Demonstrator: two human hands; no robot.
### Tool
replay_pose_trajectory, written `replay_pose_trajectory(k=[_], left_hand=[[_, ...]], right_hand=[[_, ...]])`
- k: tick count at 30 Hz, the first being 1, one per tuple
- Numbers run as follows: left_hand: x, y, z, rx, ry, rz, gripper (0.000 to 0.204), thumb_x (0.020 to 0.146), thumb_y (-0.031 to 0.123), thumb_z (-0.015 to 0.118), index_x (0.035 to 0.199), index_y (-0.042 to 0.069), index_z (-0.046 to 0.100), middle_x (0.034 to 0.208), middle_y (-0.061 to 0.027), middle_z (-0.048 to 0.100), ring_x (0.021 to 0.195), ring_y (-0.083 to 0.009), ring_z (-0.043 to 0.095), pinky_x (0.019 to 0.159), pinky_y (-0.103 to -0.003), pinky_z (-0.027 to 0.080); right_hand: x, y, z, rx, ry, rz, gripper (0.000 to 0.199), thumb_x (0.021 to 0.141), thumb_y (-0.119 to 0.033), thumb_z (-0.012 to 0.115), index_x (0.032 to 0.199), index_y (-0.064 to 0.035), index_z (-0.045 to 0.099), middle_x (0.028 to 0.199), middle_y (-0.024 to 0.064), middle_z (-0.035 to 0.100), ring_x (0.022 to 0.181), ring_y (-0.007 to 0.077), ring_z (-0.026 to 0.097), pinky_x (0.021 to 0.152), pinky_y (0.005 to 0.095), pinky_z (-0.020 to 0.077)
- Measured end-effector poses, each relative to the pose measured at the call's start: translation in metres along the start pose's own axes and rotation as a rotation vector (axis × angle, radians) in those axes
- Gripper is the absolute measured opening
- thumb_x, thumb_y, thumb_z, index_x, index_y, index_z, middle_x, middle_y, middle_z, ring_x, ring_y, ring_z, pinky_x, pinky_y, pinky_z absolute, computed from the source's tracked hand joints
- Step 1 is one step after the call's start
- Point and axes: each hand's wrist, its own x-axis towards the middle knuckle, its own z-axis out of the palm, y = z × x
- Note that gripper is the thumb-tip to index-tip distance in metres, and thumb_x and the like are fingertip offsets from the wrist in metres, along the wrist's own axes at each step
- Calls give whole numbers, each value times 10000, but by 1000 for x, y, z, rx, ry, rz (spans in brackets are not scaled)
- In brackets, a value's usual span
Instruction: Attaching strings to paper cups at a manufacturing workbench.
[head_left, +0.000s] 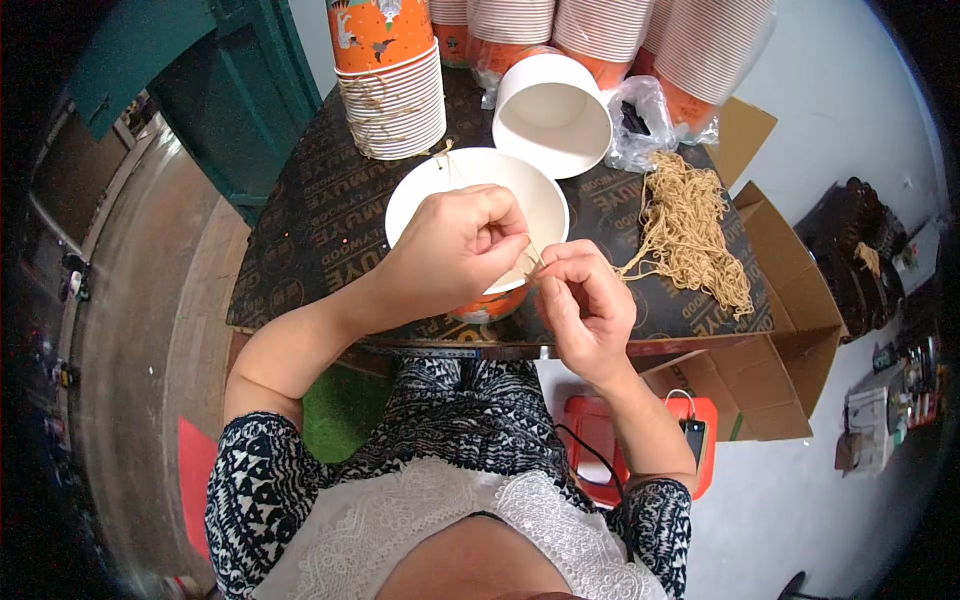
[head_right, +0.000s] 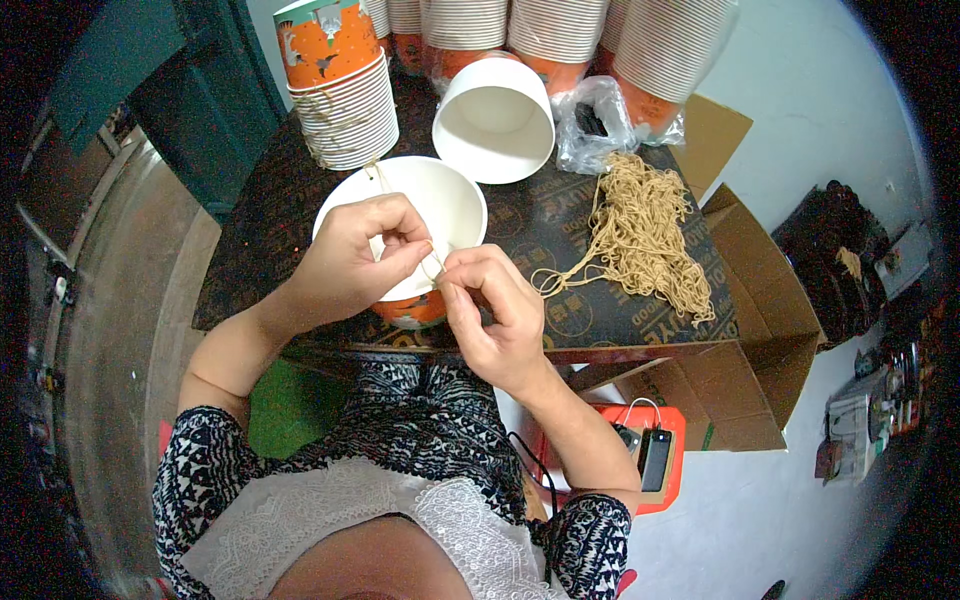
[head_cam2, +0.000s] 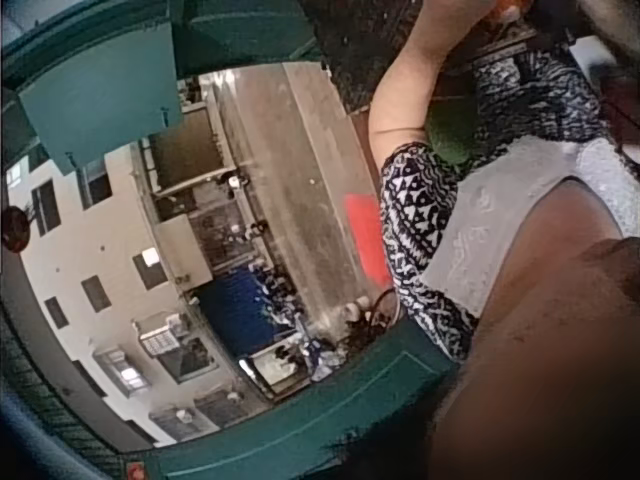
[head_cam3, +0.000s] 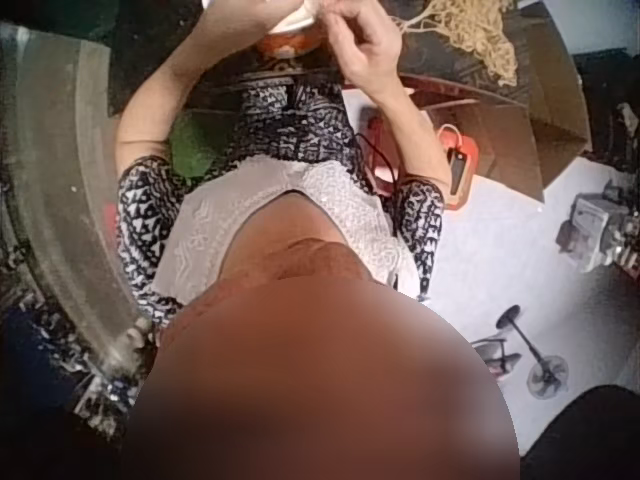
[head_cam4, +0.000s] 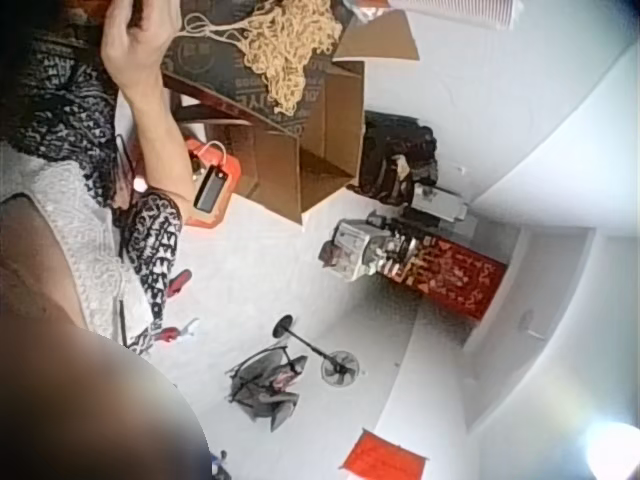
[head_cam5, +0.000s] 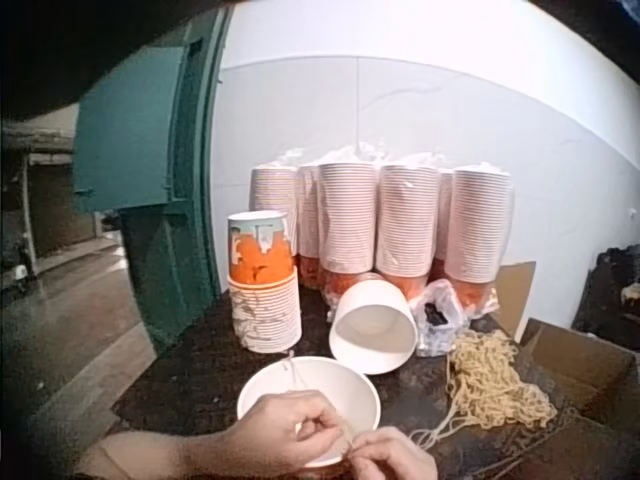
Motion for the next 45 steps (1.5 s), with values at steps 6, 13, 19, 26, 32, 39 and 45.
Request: replay_pose_trajectory(k=[6,13,19,26,32,39,45], left_hand=[[-1,0,1,362,55,185,68,807,10,668,799,22,601,700,-64,574,638,-177,519,654,-317,431],[-8,10,-2,349,-82,301,86,763,-3,661,808,40,602,727,-72,568,718,-259,537,753,-361,430],[-10,9,0,246,-106,324,110,756,-27,668,821,40,611,754,-72,600,763,-252,578,782,-359,449],[-8,4,3,190,-12,328,68,786,11,659,826,52,621,705,-57,615,688,-241,606,847,-382,454],[-7,5,3,134,7,278,68,804,14,645,848,33,598,726,-92,619,732,-286,610,778,-385,479],[-1,4,2,88,-27,243,68,811,-14,602,867,12,572,807,-130,623,785,-310,612,722,-384,496],[4,3,-3,104,-120,156,92,808,-25,578,891,14,569,816,-126,601,822,-318,614,785,-406,506]], right_hand=[[-2,0,1,-137,79,-154,59,857,61,622,893,15,632,814,71,609,668,117,541,594,248,428],[-3,3,8,-36,190,57,51,858,35,660,900,14,639,721,18,493,603,74,432,539,229,345],[-1,-2,12,-60,203,115,61,840,36,677,871,9,632,731,19,492,587,74,428,514,237,341],[2,-9,5,-222,73,-60,59,831,44,675,872,7,651,749,54,532,610,111,492,514,244,370],[-1,-14,6,-214,50,-49,87,815,54,682,881,-1,668,766,61,551,636,128,504,531,250,384],[-2,-13,8,-105,91,72,68,821,52,678,871,8,666,778,42,544,685,116,486,581,241,385],[0,-13,7,-46,100,142,42,848,47,653,880,21,660,789,38,539,688,109,476,599,232,378]])
